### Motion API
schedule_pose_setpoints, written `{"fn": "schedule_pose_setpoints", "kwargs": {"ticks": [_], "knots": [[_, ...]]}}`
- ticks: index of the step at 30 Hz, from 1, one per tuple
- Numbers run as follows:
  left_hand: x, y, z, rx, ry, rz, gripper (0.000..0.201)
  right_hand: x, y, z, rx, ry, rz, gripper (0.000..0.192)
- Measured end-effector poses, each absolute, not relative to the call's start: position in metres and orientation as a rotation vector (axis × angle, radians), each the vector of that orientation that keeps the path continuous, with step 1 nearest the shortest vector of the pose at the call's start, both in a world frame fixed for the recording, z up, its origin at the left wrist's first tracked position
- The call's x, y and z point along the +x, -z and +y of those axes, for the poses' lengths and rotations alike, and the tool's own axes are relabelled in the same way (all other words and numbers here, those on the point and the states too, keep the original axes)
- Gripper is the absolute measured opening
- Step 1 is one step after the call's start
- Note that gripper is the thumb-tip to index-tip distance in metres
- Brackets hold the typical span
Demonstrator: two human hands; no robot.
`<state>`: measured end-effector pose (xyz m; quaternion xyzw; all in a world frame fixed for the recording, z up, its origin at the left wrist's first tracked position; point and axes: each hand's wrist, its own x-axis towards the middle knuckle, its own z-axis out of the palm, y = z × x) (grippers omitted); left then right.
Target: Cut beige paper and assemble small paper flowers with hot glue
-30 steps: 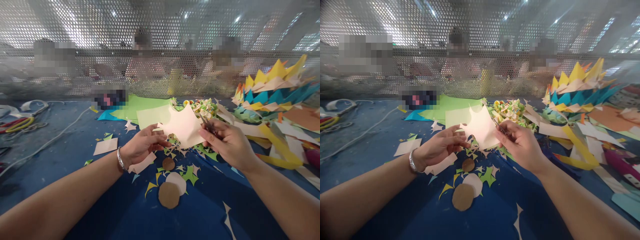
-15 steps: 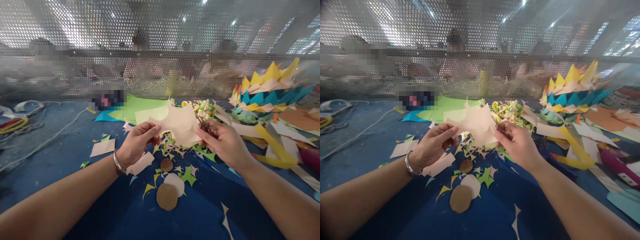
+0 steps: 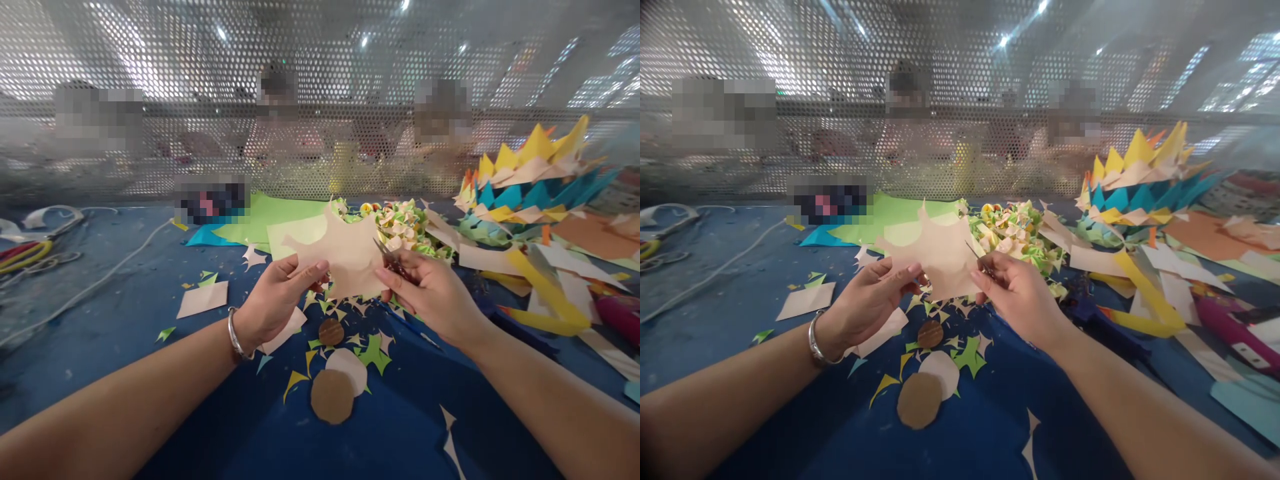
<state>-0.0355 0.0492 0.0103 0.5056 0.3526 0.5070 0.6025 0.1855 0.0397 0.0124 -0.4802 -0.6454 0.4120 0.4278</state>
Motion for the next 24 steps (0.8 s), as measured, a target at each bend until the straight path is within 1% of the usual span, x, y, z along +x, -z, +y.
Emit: {"fn": "schedule_pose_setpoints", "kwargs": {"ticks": [5,11,12,15,18,21,24], "knots": [[-0.044,-0.010,0.056,1.352,-1.161,0.933,0.014,0.185,-0.013,0.038,-1.193,-0.978,-1.653,0.027],[-0.050,-0.014,0.054,1.616,-0.957,1.077,0.032,0.187,-0.014,0.039,-1.203,-0.911,-1.628,0.021],[-0.049,-0.015,0.053,1.620,-0.930,1.076,0.032,0.187,-0.015,0.039,-1.201,-0.913,-1.626,0.022],[-0.047,-0.016,0.052,1.520,-0.888,1.023,0.021,0.186,-0.016,0.038,-1.200,-0.936,-1.624,0.023],[-0.046,-0.014,0.056,1.328,-0.994,0.994,0.017,0.185,-0.015,0.038,-1.188,-0.923,-1.680,0.022],[-0.048,-0.012,0.062,1.108,-1.169,1.019,0.018,0.182,-0.010,0.036,-1.200,-0.794,-1.790,0.024],[-0.049,-0.011,0.066,1.012,-1.233,1.045,0.018,0.174,-0.005,0.033,-1.243,-0.715,-1.985,0.027]]}}
